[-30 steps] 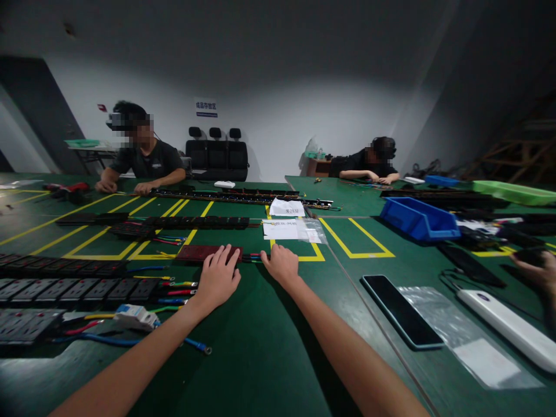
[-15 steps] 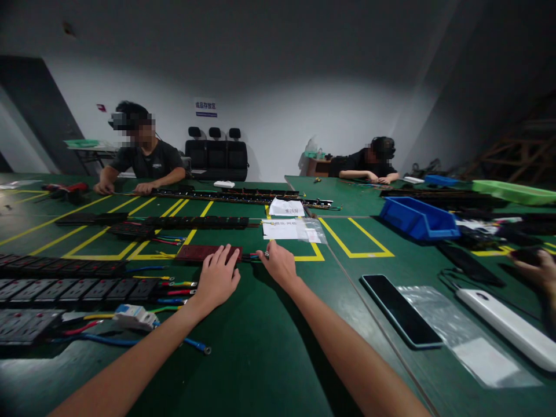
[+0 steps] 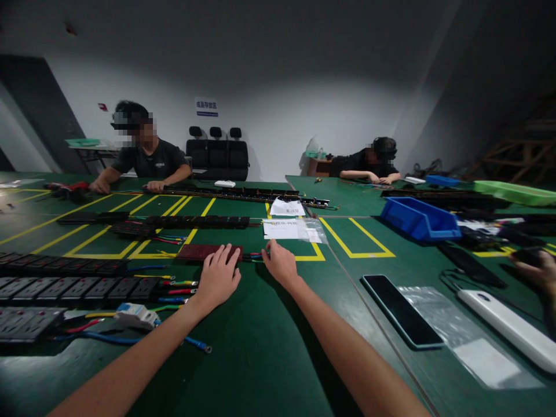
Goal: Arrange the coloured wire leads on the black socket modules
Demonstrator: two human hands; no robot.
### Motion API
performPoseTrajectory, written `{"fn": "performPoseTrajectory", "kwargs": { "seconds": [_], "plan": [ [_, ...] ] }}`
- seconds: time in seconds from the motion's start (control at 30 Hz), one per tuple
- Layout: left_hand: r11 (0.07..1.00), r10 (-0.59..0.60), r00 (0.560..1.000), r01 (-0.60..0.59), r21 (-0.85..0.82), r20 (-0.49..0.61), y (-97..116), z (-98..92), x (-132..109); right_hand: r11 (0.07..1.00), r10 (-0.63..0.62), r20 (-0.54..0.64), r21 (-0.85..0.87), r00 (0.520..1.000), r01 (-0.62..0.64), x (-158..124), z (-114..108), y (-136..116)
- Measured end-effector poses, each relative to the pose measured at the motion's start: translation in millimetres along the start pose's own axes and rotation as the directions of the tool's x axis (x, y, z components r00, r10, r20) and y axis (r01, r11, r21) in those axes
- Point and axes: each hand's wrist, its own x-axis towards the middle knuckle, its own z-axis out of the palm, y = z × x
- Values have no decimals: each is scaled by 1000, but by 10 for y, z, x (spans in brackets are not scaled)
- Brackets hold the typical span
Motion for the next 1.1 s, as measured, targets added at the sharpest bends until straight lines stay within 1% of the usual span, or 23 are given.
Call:
{"fn": "performPoseTrajectory", "kwargs": {
  "seconds": [0.3,0.67,0.8,1.1],
  "plan": [
    [1000,0,1000,0,4,-12,-3,27,-8,1000,2,13,23,1000,-2,5,9,9],
    [1000,6,1000,-6,12,11,-2,4,-8,1000,-9,6,27,1000,9,-5,4,4],
    [1000,6,1000,-6,10,8,1,2,-6,1000,-6,20,26,1000,5,1,4,7],
    [1000,9,1000,-9,14,11,-2,7,-3,999,-24,7,33,1000,24,0,20,23]
  ]
}}
